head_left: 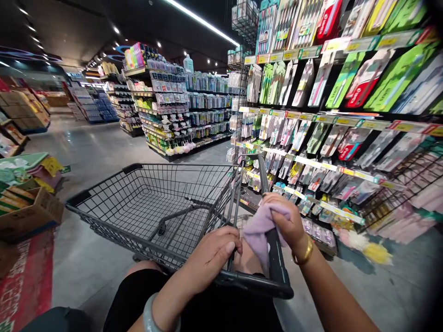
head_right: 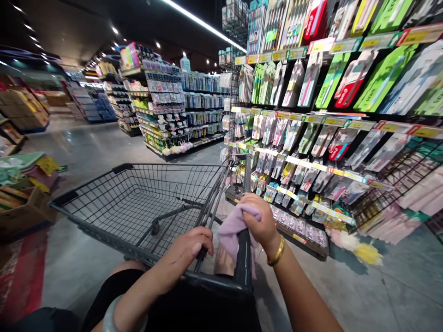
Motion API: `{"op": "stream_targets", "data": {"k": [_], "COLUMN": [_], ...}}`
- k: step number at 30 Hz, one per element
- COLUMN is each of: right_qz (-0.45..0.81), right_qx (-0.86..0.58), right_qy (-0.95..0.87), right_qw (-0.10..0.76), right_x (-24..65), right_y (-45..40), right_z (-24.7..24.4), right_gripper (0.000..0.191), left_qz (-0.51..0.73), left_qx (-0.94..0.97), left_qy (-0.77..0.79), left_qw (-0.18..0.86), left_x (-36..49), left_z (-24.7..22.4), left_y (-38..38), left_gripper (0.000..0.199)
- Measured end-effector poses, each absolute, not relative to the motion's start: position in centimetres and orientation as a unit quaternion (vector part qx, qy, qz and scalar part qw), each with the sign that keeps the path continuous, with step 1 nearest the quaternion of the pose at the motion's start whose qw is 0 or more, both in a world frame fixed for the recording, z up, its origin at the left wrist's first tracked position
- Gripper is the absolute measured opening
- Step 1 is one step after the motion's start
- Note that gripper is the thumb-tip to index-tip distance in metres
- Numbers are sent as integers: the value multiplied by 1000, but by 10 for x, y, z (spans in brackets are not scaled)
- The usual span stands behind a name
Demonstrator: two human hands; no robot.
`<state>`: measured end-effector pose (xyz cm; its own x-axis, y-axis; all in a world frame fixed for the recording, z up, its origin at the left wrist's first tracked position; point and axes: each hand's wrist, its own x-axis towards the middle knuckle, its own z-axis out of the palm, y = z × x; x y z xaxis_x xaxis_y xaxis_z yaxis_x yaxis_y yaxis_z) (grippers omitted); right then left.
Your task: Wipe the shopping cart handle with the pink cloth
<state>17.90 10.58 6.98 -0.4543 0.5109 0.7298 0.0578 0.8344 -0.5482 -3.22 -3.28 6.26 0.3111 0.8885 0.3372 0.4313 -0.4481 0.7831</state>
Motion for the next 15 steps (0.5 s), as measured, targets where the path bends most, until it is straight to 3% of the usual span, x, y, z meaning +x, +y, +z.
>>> {"op": "stream_targets", "data": {"k": [3, 6, 9, 12, 15], "right_qz": [220, 228, 238, 215, 203], "right_qx": [-192, -137, -116, -135, -222], "right_qy": [-807, -844, -863, -865, -819], "right_qw": [513, 466, 430, 433, 489], "right_x": [179, 191, 200, 191, 179], "right_y": [101, 63, 43, 69, 115], "right_z": [68, 67, 64, 62, 61], "right_gripper": [23, 18, 26, 21, 16], "left_qz": [389, 392, 395, 394, 390], "left_qx": [755, 752, 755, 757, 757], "left_qy": [446, 452, 450, 453, 458], "left_qw": [284, 276, 267, 259, 256], "left_x": [-30, -32, -35, -37, -37], "left_z": [63, 60, 58, 60, 62], "left_y": [-32, -38, -46, -49, -48], "left_gripper": [53, 50, 46, 46, 46]}}
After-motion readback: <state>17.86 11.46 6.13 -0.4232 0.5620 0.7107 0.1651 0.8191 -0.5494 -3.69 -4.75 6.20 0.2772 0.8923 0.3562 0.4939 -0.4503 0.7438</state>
